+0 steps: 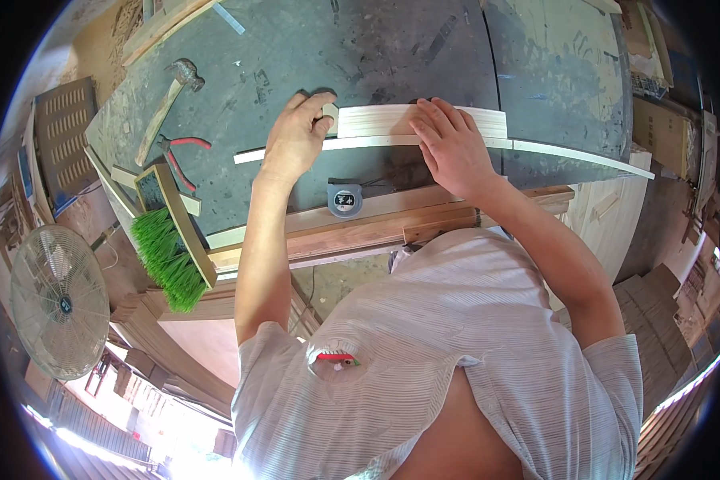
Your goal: Measuring and cutting wooden slats using a table saw.
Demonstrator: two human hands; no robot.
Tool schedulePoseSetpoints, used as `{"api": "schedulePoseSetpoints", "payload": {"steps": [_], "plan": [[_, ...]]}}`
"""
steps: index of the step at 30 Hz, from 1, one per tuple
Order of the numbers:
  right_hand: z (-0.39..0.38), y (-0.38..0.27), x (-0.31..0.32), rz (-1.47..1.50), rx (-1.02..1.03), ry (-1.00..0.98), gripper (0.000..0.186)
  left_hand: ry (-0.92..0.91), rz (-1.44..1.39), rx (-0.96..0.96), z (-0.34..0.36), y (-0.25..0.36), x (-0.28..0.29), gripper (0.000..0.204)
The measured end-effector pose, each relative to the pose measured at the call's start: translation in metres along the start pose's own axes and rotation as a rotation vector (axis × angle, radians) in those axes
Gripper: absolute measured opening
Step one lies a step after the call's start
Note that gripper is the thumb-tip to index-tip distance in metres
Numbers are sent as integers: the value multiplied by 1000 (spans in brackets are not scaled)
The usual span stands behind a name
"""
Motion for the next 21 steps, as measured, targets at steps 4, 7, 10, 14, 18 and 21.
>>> {"api": "schedulePoseSetpoints", "payload": {"steps": [4,7,10,14,18,21], "plan": [[0,1,0,-5,1,4,39,-109,31,58,1,8,7,36],[0,0,0,-5,3,4,39,-126,36,82,1,9,8,35],[1,0,0,-13,11,0,40,-153,53,83,1,8,10,33],[1,1,2,-17,19,7,40,-143,25,52,1,8,10,33],[1,0,2,-13,18,10,41,-138,34,42,1,6,10,32],[1,1,2,-15,18,4,40,-132,20,41,2,3,8,32]]}}
Point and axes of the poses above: each hand's wrist, its own z-axis towards the middle knuckle, its own x-axis out of the back of the hand, y = z × x, the point moved 2 cm from there along z, towards the middle knuckle, and after that the axes turned 15 degrees about x, right-handed, at the moved point
